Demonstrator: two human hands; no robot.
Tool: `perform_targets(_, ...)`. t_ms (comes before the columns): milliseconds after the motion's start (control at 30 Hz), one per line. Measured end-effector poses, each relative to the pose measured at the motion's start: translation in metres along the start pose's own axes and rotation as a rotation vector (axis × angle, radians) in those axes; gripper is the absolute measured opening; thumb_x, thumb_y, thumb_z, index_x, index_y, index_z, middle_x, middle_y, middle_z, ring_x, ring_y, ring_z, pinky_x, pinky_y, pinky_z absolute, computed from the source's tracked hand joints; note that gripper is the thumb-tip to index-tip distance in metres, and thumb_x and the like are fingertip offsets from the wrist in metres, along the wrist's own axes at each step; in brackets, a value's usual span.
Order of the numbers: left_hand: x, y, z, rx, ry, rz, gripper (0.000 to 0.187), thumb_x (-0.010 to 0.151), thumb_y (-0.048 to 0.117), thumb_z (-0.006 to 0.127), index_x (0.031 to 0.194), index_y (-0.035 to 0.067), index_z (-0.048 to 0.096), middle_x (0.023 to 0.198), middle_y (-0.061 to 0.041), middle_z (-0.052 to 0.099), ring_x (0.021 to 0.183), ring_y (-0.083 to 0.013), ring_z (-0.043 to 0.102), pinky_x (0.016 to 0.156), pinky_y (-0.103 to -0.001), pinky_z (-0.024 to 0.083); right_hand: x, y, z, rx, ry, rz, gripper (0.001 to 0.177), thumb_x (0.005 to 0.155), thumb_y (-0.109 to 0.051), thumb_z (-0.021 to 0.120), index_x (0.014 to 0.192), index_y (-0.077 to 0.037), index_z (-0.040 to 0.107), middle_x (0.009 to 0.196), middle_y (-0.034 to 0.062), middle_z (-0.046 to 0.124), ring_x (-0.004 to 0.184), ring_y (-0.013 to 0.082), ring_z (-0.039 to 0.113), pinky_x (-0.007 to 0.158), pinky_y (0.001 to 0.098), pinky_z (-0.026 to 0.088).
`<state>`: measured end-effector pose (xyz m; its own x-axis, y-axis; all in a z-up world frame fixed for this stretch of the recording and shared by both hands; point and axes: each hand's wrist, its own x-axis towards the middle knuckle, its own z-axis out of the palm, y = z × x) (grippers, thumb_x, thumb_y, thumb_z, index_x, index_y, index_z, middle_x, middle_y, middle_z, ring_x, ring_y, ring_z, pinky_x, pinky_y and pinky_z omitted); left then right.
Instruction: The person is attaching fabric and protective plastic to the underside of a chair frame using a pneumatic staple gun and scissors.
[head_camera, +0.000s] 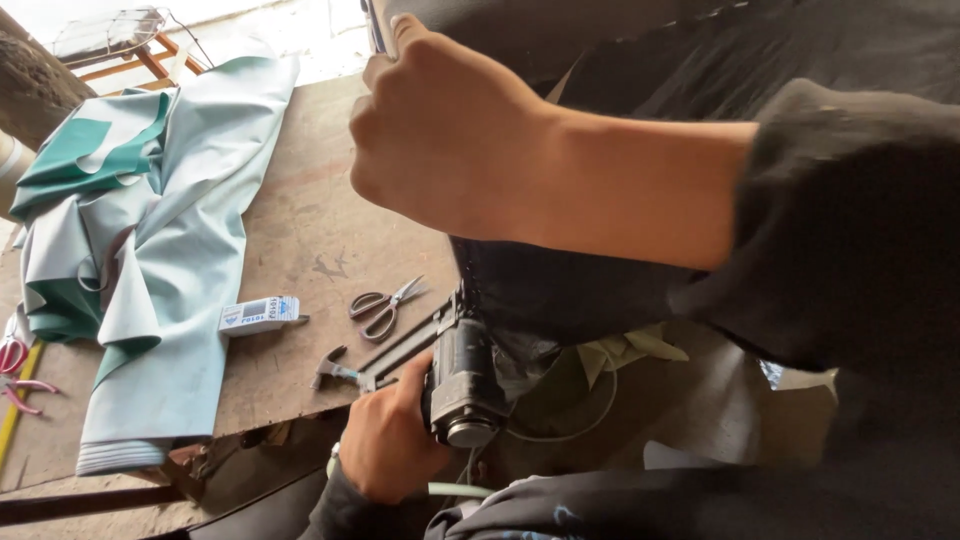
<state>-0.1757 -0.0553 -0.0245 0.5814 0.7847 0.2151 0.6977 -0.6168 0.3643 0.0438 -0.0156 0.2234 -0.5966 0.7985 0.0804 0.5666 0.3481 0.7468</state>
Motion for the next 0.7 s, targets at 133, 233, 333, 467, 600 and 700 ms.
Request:
perform_targets(133,-0.015,-0.028,0.027,-0.236,-0.006,-0.047,0.062,0.073,0.040,0.077,0.130,0.021,0.064,0.088,-0.010,0.082,0.076,-0.0394,0.078,0.064,-0.046,0.056,-0.043,0.028,-0.001,0.158,0.525,-0.008,0.026,0.101,-0.043,0.081,0.105,-0.018,0.075,0.093,-0.0025,0.074,0.099,0.0246,0.073,0.074,0.0371,0.061)
perform_targets(233,-0.032,-0.054,0.060,-0.331,-0.175,-0.506,0.065,0.068,0.034,0.071,0.133,0.027,0.070,0.097,-0.007,0.087,0.097,-0.0322,0.081,0.084,-0.036,0.059,-0.108,0.047,-0.007,0.344,0.524,0.156,0.025,0.124,-0.031,0.066,0.135,-0.009,0.073,0.112,0.0035,0.072,0.092,0.0263,0.065,0.070,0.0405,0.045)
perform_targets(333,-0.027,-0.050,0.065,-0.344,-0.175,-0.589,0.066,0.068,0.037,0.070,0.134,0.031,0.068,0.093,-0.011,0.085,0.095,-0.0343,0.080,0.082,-0.037,0.058,-0.148,0.042,0.023,0.428,0.730,0.269,0.047,0.119,-0.036,0.070,0.120,0.011,0.077,0.120,0.0230,0.086,0.115,0.0379,0.084,0.095,0.0428,0.060)
perform_targets(467,-0.028,-0.032,0.069,-0.361,-0.178,-0.739,0.069,0.068,0.043,0.069,0.137,0.039,0.067,0.087,-0.016,0.081,0.092,-0.0376,0.077,0.081,-0.038,0.057,-0.146,0.029,0.067,0.436,0.598,0.361,0.063,0.099,-0.053,0.077,0.130,0.002,0.073,0.144,0.0292,0.068,0.138,0.0491,0.063,0.120,0.0641,0.043)
perform_targets(600,-0.041,-0.037,0.083,-0.359,-0.047,-0.632,0.073,0.064,0.037,0.070,0.137,0.035,0.066,0.077,-0.016,0.079,0.080,-0.0373,0.078,0.073,-0.038,0.057,-0.126,0.024,0.090,0.451,0.551,0.303,0.056,0.095,-0.044,0.091,0.129,-0.004,0.071,0.159,0.0274,0.047,0.151,0.0515,0.046,0.124,0.0741,0.031)
perform_targets(700,-0.024,-0.019,0.056,-0.382,0.170,-0.185,0.069,0.067,0.026,0.071,0.135,0.019,0.066,0.081,-0.010,0.083,0.071,-0.0343,0.081,0.064,-0.039,0.058,-0.117,0.027,0.094,0.470,0.587,0.248,0.042,0.096,-0.031,0.092,0.113,-0.001,0.069,0.160,0.0306,0.047,0.153,0.0530,0.046,0.125,0.0731,0.029)
